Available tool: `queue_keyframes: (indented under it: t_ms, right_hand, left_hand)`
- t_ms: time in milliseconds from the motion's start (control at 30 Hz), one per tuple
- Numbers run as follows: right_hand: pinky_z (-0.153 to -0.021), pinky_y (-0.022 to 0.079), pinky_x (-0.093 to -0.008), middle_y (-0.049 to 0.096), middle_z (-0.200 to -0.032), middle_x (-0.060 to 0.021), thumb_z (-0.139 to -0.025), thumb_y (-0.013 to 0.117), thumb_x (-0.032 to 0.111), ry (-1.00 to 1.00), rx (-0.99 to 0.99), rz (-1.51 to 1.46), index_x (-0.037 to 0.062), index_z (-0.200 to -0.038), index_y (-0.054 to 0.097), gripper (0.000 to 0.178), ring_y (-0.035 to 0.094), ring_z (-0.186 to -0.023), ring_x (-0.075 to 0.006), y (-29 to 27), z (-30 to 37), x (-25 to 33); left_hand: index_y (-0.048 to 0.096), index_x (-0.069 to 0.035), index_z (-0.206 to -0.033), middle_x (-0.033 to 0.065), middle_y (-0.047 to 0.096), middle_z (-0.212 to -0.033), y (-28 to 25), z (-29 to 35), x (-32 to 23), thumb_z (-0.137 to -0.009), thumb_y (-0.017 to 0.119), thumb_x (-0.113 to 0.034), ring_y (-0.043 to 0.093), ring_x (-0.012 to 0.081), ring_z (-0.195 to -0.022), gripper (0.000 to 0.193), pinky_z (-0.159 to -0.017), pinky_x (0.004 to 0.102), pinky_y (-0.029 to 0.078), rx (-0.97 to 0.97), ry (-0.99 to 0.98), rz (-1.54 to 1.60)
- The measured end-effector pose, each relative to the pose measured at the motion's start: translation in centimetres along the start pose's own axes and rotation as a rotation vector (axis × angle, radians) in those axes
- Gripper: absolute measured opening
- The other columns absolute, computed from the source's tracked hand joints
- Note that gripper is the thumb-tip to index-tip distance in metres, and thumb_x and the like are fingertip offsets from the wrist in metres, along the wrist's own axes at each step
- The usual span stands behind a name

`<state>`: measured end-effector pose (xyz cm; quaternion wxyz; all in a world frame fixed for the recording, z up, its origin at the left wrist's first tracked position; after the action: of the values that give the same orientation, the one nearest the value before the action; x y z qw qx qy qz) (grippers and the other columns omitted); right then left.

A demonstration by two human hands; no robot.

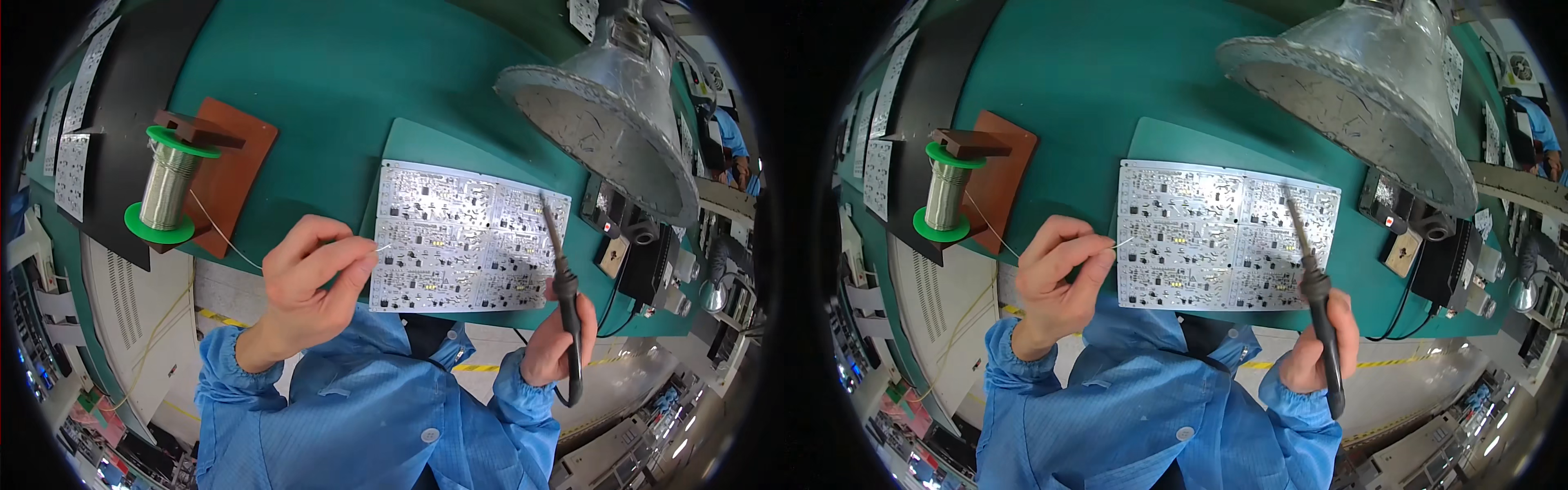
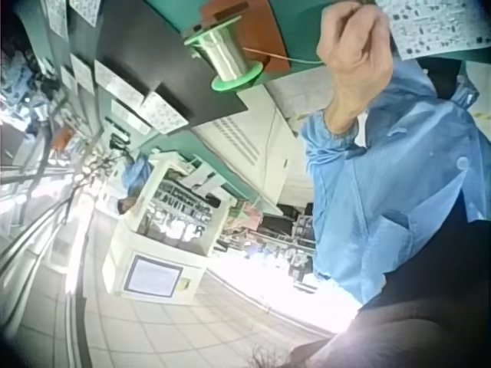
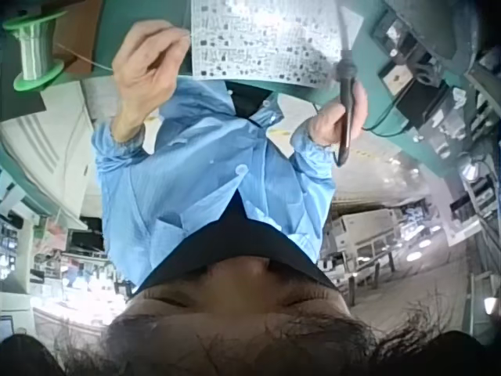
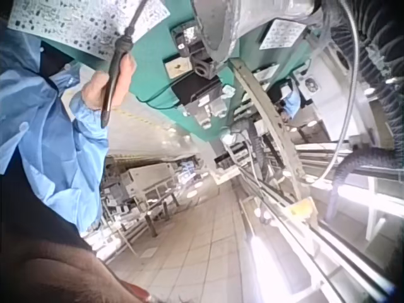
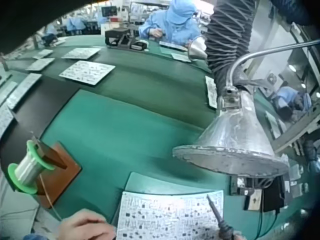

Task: Soldering electronic components onto printed circuit boards at a manual assembly station.

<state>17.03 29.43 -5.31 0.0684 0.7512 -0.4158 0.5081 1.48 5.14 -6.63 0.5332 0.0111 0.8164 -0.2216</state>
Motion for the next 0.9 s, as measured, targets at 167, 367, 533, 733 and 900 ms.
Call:
queue_keyframes:
  t_ms: [167, 367, 533, 733, 900]
  right_hand:
    - [-0.069, 0.042, -0.046, 0.056, -0.073, -0.013, -0.087, 0.065, 0.033, -0.18, 0.281, -0.115, 0.002, -0.099, 0.056, 0.034, 0.05, -0.066, -0.0219, 2.3, -2.6, 2.0]
    - [-0.058, 0.042, -0.0396, 0.057, -0.063, -0.0072, -0.062, 0.072, 0.014, -0.269, 0.407, -0.084, 0.004, -0.077, 0.066, 0.018, 0.052, -0.055, -0.0209, 6.2, -4.9, 4.1]
    - [-0.057, 0.042, -0.0384, 0.057, -0.062, -0.0069, -0.057, 0.07, 0.01, -0.286, 0.442, -0.089, 0.0038, -0.077, 0.067, 0.021, 0.051, -0.054, -0.0203, 7.5, -5.2, 4.1]
    - [-0.055, 0.041, -0.0375, 0.056, -0.062, -0.0066, -0.055, 0.071, 0.01, -0.298, 0.472, -0.078, 0.0035, -0.076, 0.067, 0.023, 0.051, -0.054, -0.0201, 7.8, -5.6, 4.2]
    - [-0.055, 0.042, -0.0369, 0.055, -0.062, -0.0061, -0.056, 0.071, 0.01, -0.304, 0.48, -0.072, 0.0035, -0.076, 0.067, 0.021, 0.05, -0.055, -0.0199, 7.8, -5.7, 4.3]
  left_hand:
    - [0.069, -0.002, -0.082, 0.006, 0.057, -0.072, 0.8, 0.0, 0.4, -0.067, 0.072, 0.008, 0.054, 0.0142, -0.055, 0.018, -0.046, 0.0252, 0.039, -0.053, 0.063, -0.01]
    - [0.068, -0.003, -0.078, 0.0047, 0.056, -0.069, 0.8, -0.3, 0.7, -0.063, 0.071, 0.007, 0.053, 0.0149, -0.052, 0.018, -0.044, 0.026, 0.038, -0.115, 0.073, -0.009]
    - [0.068, 0.0, -0.082, 0.0081, 0.058, -0.072, 0.6, -0.1, 1.1, -0.067, 0.07, 0.009, 0.054, 0.0152, -0.057, 0.017, -0.048, 0.0257, 0.039, -0.074, 0.059, 0.012]
    - [0.068, -0.003, -0.079, 0.0045, 0.055, -0.068, 0.9, -0.3, 1.4, -0.062, 0.072, 0.007, 0.052, 0.015, -0.051, 0.02, -0.043, 0.0263, 0.037, -0.128, 0.084, 0.005]
    - [0.068, -0.003, -0.079, 0.0044, 0.055, -0.068, 0.9, -0.4, 1.3, -0.062, 0.072, 0.007, 0.052, 0.015, -0.051, 0.021, -0.043, 0.0262, 0.036, -0.12, 0.075, -0.002]
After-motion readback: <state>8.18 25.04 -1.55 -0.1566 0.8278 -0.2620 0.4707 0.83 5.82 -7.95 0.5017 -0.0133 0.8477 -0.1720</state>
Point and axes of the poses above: each hand's wrist, its own z-axis away from the middle knuckle, its own y-axis out of the palm, x = y × z, the point moved 2 cm from there along -z, towards the middle knuckle
